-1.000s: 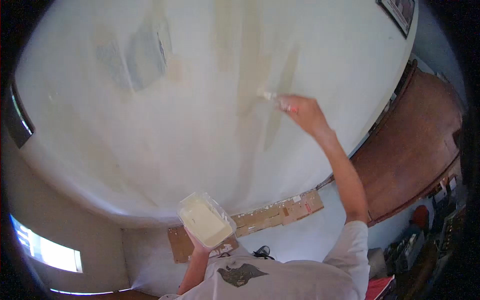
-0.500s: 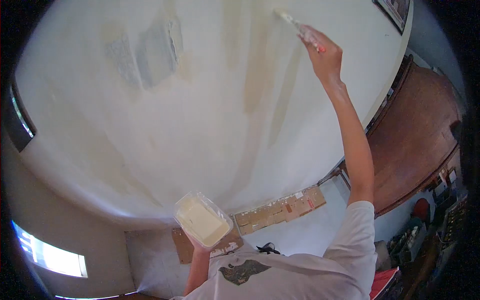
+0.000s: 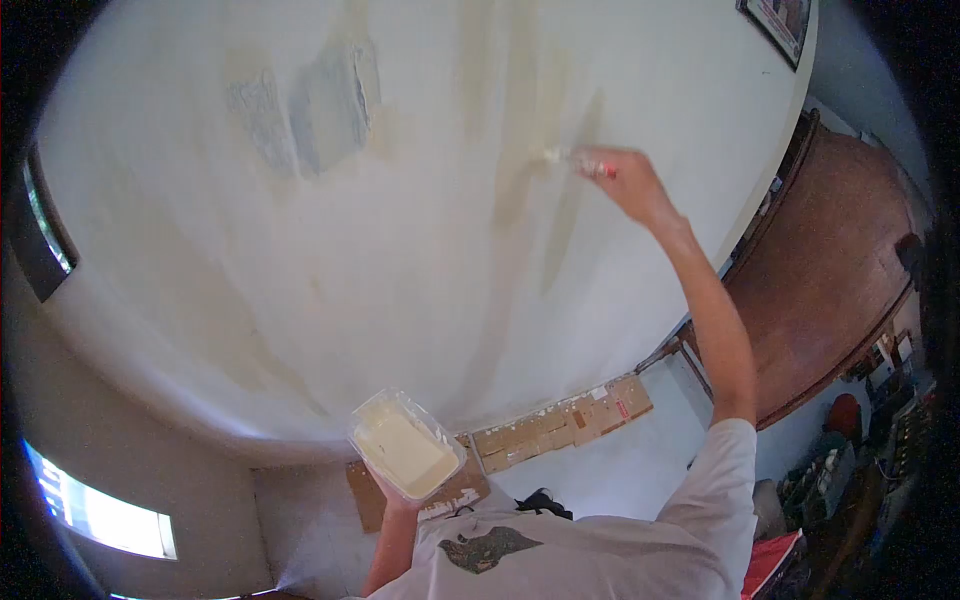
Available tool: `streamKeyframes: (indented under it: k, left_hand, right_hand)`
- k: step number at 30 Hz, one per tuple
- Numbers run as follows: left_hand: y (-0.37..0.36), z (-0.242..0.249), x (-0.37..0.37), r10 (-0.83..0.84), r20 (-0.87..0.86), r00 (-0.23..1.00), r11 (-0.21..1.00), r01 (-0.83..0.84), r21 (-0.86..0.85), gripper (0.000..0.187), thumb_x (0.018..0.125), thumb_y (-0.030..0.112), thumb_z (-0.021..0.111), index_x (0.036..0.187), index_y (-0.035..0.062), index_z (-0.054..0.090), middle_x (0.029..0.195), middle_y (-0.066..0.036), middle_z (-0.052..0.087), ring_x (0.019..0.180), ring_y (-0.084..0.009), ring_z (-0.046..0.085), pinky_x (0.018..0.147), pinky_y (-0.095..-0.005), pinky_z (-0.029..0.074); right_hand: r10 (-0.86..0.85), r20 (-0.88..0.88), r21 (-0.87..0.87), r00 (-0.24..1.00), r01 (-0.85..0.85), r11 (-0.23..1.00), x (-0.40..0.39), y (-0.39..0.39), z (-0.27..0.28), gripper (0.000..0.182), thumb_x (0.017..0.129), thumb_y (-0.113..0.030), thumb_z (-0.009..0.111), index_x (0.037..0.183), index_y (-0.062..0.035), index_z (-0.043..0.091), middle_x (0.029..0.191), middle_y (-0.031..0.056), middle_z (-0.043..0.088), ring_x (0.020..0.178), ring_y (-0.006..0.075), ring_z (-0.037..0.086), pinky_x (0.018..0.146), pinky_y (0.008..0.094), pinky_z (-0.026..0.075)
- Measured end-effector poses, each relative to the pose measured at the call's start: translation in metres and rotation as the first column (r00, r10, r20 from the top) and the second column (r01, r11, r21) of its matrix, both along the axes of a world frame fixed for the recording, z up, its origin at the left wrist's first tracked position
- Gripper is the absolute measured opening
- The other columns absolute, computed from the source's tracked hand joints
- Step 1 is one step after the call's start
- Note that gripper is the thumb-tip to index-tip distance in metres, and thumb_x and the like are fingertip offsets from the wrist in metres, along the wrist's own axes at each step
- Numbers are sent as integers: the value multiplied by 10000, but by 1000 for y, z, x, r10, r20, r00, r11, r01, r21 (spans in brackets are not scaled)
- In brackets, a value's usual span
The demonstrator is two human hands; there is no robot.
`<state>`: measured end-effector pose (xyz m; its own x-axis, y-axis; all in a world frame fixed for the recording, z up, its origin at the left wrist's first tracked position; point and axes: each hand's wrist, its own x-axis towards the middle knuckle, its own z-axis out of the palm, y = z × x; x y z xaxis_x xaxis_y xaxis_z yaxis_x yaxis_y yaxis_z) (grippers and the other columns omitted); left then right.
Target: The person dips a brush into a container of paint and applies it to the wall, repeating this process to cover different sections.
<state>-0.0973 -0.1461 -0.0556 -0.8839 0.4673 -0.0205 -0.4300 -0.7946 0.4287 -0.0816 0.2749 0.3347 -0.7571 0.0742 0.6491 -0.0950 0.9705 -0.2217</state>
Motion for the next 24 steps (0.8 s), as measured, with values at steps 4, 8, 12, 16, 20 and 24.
streamKeyframes:
  k: [4,8,12,16,20,24]
  left_hand:
    - [5,25,7,-53,24,998,996,51,76,587,971,561,332,1398,166,409,1320,-50,538,1151,-263,579,923,-506,520]
    - [0,18,15,-35,37,999,998,33,47,602,966,567,337,1417,170,389,1344,-61,522,1170,-278,567,935,-515,510]
    - [-19,-3,29,68,15,998,997,-68,31,629,959,577,348,1449,183,353,1399,-74,485,1211,-300,540,970,-522,484]
    - [-29,-2,41,114,43,993,990,-117,78,633,957,578,351,1451,181,350,1406,-74,478,1229,-298,526,984,-514,477]
    - [-43,-11,58,128,91,988,989,-134,61,636,958,579,344,1448,174,357,1391,-81,491,1221,-299,530,1001,-509,462]
    - [-53,-24,76,162,70,984,986,-164,26,646,957,581,337,1444,158,363,1379,-98,500,1211,-299,537,1010,-503,454]
  right_hand:
    - [-55,-411,-63,910,31,998,-20,5,63,288,889,-57,623,1172,-87,664,1039,117,707,933,131,653,834,259,510]
    - [-155,-551,-52,820,152,987,-24,-23,77,286,918,-243,583,1131,-71,667,1034,103,701,908,246,671,787,334,526]
    - [-256,-364,312,896,376,873,-28,2,-7,257,880,-124,640,1124,-49,667,1031,141,693,903,271,678,788,340,541]
    - [-35,-91,253,995,57,966,-6,-18,-94,284,857,-201,687,1092,-43,669,1016,162,687,928,307,669,811,373,537]
    - [-11,162,-74,987,23,997,24,-58,-122,251,858,-189,699,1055,-36,682,1007,146,697,910,270,680,802,341,538]
    - [133,78,-445,988,-85,891,67,-109,-156,198,864,-145,697,1014,-17,679,952,105,714,842,167,686,753,286,532]
